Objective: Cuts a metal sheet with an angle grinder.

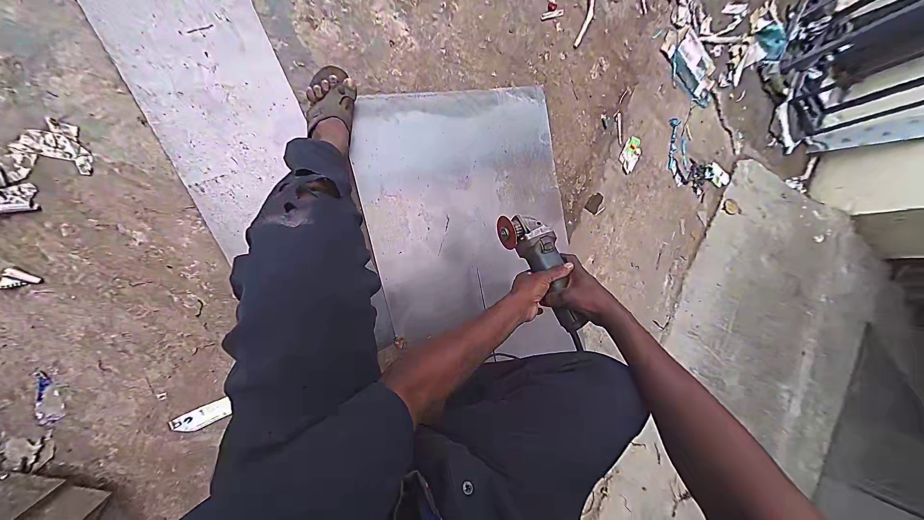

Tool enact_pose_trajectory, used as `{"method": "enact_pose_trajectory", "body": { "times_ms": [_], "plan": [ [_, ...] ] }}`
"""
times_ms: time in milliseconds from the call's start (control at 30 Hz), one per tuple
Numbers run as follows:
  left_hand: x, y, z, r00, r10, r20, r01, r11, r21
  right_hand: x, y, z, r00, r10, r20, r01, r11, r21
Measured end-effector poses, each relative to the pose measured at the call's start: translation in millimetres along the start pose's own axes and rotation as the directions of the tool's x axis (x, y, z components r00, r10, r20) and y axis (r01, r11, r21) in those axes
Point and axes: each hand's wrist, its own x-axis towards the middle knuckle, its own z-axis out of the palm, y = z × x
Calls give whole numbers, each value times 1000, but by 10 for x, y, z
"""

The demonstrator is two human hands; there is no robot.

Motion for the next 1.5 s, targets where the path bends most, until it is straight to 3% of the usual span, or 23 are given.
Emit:
{"method": "enact_pose_trajectory", "body": {
  "times_ms": [100, 300, 400, 500, 633, 833, 1000, 1500],
  "plan": [
    [76, -10, -71, 999, 31, -19, -33, 994, -102, -57, 4, 37, 995, 70, 66, -69, 997, -28],
    [287, -147, -134, 996, -74, -43, 62, 970, -233, -125, 41, 166, 955, 274, 113, -281, 958, 50],
    [249, -191, -77, 995, -75, -62, 60, 974, -216, -73, 47, 176, 942, 312, 121, -319, 947, 44],
    [234, -272, -39, 995, -73, -70, 61, 985, -163, 20, 85, 212, 937, 318, 148, -328, 943, 51],
    [300, -325, -99, 982, -179, -56, 170, 976, -135, 140, 176, 267, 915, 341, 217, -360, 931, 55],
    [489, -483, -206, 970, -243, 6, 241, 959, -149, 249, 261, 340, 882, 352, 314, -376, 926, 18],
    [516, -516, -214, 966, -258, -21, 252, 955, -159, 322, 354, 358, 855, 379, 354, -411, 912, 17],
    [573, -520, -264, 973, -226, -43, 219, 967, -128, 383, 345, 389, 865, 398, 305, -405, 913, -42]
  ]
}}
